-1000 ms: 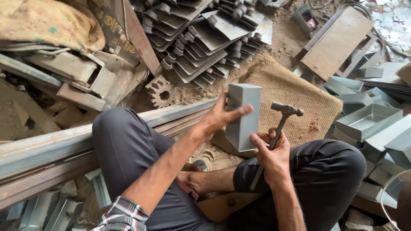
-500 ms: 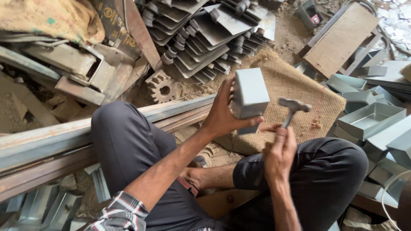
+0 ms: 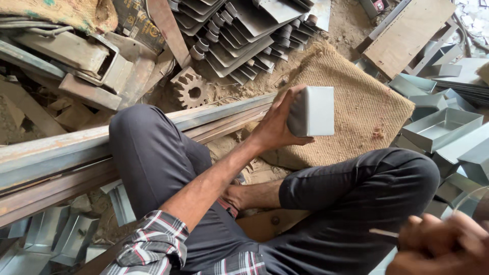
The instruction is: The person shapes and finishes several small metal box components using a hammer and a wooden block.
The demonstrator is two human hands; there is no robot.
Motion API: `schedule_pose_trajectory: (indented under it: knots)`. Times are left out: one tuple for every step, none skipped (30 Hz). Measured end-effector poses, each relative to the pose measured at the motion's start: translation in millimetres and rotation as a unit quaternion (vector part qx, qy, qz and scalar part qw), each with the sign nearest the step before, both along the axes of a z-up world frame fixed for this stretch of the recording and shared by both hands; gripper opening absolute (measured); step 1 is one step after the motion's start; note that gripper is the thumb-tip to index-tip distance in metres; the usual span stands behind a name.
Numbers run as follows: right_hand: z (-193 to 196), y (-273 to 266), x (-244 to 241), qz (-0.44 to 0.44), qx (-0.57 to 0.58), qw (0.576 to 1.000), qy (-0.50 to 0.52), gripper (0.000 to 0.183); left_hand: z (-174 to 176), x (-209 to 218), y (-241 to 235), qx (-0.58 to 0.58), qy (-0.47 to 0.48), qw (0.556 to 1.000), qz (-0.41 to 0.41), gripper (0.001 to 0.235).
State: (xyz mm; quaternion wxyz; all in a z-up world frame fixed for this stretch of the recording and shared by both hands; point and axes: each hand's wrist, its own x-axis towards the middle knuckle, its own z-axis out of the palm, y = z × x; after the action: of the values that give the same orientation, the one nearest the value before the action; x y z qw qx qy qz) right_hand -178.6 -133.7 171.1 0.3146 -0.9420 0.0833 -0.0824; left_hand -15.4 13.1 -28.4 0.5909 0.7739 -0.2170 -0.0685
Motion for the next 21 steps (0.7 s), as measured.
schedule_pose_trajectory:
  knots:
    - [-1.8, 1.9, 2.5, 0.002, -0.008, 1.0, 0.001, 0.023, 0.4, -0.8, -0.5, 0.008, -0.005, 1.0, 0.004, 0.136]
    - [-4.6, 4.0, 5.2, 0.003, -0.016, 1.0, 0.005, 0.022, 0.6, -0.5, -1.8, 0.015, -0.012, 1.0, 0.008, 0.134]
    - [-7.5, 6.0, 8.3, 0.007, -0.03, 0.999, 0.016, 0.021, 0.5, 0.2, -2.8, 0.013, -0.012, 1.0, 0.007, 0.134]
    - [-11.5, 10.0, 11.9, 0.009, -0.063, 0.995, 0.073, 0.021, 0.0, 0.9, -2.5, 0.014, -0.034, 0.999, 0.013, 0.136]
    - [-12.5, 12.5, 13.1, 0.015, -0.092, 0.988, 0.124, 0.02, -0.5, 0.7, -2.3, 0.014, -0.056, 0.998, 0.018, 0.138]
    - [-11.4, 13.2, 14.0, 0.016, -0.107, 0.982, 0.158, 0.019, -0.8, 0.5, -1.6, 0.015, -0.059, 0.998, 0.019, 0.138]
    - [-7.2, 11.4, 13.9, 0.014, -0.109, 0.981, 0.16, 0.019, -0.9, -0.2, -1.2, 0.022, -0.037, 0.999, 0.014, 0.135]
    - [0.5, 6.6, 11.0, 0.01, -0.104, 0.984, 0.141, 0.018, -1.1, -1.7, -3.8, 0.027, -0.014, 1.0, 0.007, 0.132]
    - [8.0, 3.0, 8.3, 0.012, -0.101, 0.99, 0.102, 0.022, -0.5, -0.3, -7.0, 0.025, -0.014, 1.0, 0.006, 0.132]
    - [12.5, 4.7, 4.9, 0.016, -0.098, 0.99, 0.104, 0.022, 0.1, 0.2, -4.9, 0.031, -0.003, 0.999, 0.005, 0.131]
    - [17.5, 5.8, 1.9, 0.027, -0.054, 0.998, 0.025, 0.022, 1.1, -0.6, -2.3, 0.037, 0.007, 0.999, 0.004, 0.131]
    - [24.4, 3.8, -1.0, 0.022, -0.018, 0.998, -0.059, 0.023, 3.5, 1.9, -5.4, 0.031, 0.002, 0.999, -0.007, 0.131]
    - [29.0, 3.3, -4.4, 0.011, -0.025, 0.998, -0.064, 0.023, 5.4, 3.7, -4.5, 0.021, -0.016, 1.0, -0.006, 0.13]
    - [29.3, 5.1, -7.1, -0.06, 0.026, 0.995, -0.074, 0.024, 6.8, 2.0, 0.1, 0.016, -0.029, 0.999, 0.008, 0.13]
    - [28.1, 5.3, -9.2, -0.13, 0.076, 0.985, -0.083, 0.026, 9.0, 0.7, -0.3, 0.017, -0.029, 0.999, 0.01, 0.13]
    - [23.8, 4.7, -8.3, -0.129, 0.077, 0.985, -0.084, 0.026, 11.2, 0.8, -0.2, 0.029, -0.013, 0.999, 0.008, 0.131]
    - [16.0, 4.6, -6.5, -0.116, 0.145, 0.971, -0.149, 0.023, 12.8, 0.9, 0.4, 0.041, 0.003, 0.999, 0.007, 0.132]
    - [7.4, 3.3, -5.7, -0.105, 0.208, 0.948, -0.215, 0.021, 13.9, 1.5, -0.7, 0.04, 0.0, 0.999, 0.004, 0.132]
    - [-2.4, 2.2, -3.6, -0.047, 0.105, 0.97, -0.216, 0.021, 14.2, 1.7, -0.4, 0.051, 0.009, 0.999, 0.001, 0.132]
    - [-10.8, 0.1, 0.3, -0.009, 0.031, 0.984, -0.174, 0.019, 14.5, 2.1, -1.6, 0.06, 0.018, 0.998, -0.003, 0.132]
    - [-17.7, -1.6, 4.7, 0.033, -0.042, 0.989, -0.138, 0.017, 13.9, 1.3, 0.3, 0.056, 0.014, 0.998, -0.008, 0.132]
